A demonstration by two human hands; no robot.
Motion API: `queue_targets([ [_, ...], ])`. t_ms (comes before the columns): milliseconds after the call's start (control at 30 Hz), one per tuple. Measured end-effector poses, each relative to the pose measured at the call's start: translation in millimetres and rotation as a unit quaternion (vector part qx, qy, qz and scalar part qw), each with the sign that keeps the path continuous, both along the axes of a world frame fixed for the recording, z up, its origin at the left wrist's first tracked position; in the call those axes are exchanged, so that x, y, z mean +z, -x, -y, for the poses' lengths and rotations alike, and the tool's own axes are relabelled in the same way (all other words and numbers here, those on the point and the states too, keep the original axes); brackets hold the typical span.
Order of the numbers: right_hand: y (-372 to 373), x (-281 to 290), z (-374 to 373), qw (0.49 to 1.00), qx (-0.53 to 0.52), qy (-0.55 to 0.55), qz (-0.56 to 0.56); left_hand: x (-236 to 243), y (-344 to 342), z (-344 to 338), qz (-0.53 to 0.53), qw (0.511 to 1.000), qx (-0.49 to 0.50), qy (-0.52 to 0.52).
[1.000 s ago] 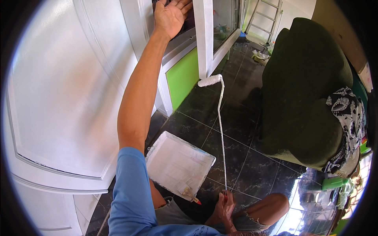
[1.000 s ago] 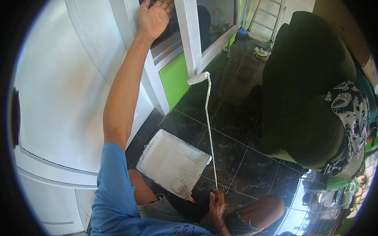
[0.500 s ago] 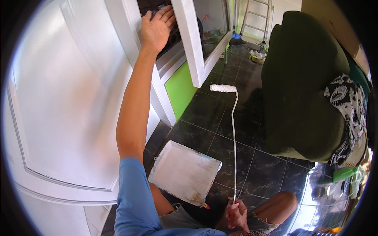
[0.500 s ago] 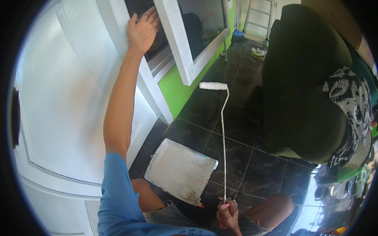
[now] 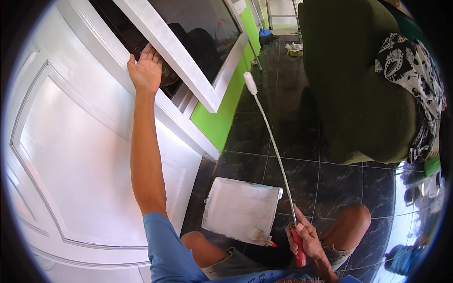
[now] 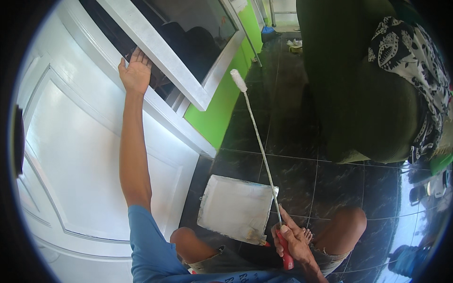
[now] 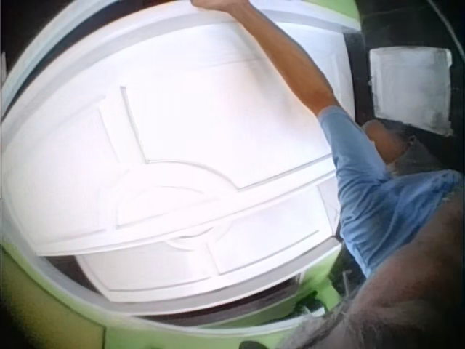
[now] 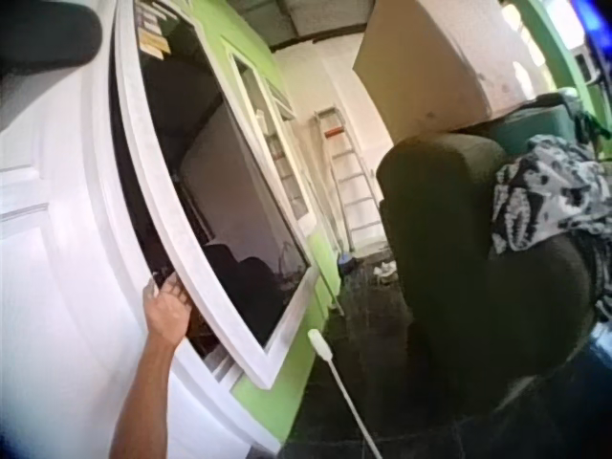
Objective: The person uses a paint roller to apply white paint to a green wall and white door frame. They repeatedly load the roller from a paint tray on the floor and roll paint onto the wall and trim, working around a doorway.
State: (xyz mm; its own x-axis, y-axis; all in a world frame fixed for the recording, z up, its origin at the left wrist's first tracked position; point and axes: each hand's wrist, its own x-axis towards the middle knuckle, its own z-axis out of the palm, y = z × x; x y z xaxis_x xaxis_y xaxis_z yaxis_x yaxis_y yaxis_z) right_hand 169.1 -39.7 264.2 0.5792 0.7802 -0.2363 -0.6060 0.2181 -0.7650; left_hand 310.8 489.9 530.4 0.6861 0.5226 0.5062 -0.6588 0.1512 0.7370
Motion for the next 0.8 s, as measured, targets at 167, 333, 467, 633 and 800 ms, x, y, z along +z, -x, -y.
queue_targets([
  [167,-1,5,-6,0.999,0.041,0.018,0.019,3,8,-10,-0.009,1.000,0.019,-0.017],
  [333,-8,0,-11,0.999,0.038,0.025,0.010,3,13,-14,-0.014,0.999,0.020,-0.037],
  [467,-15,-1,-12,0.999,0.037,0.027,0.016,2,12,-12,-0.021,0.997,0.045,-0.056],
  [633,-18,3,-13,0.999,0.048,0.024,0.006,4,15,-15,-0.042,0.993,0.063,-0.096],
  [800,-20,10,-17,0.998,0.055,0.033,0.024,9,21,-2,-0.098,0.985,0.068,-0.122],
])
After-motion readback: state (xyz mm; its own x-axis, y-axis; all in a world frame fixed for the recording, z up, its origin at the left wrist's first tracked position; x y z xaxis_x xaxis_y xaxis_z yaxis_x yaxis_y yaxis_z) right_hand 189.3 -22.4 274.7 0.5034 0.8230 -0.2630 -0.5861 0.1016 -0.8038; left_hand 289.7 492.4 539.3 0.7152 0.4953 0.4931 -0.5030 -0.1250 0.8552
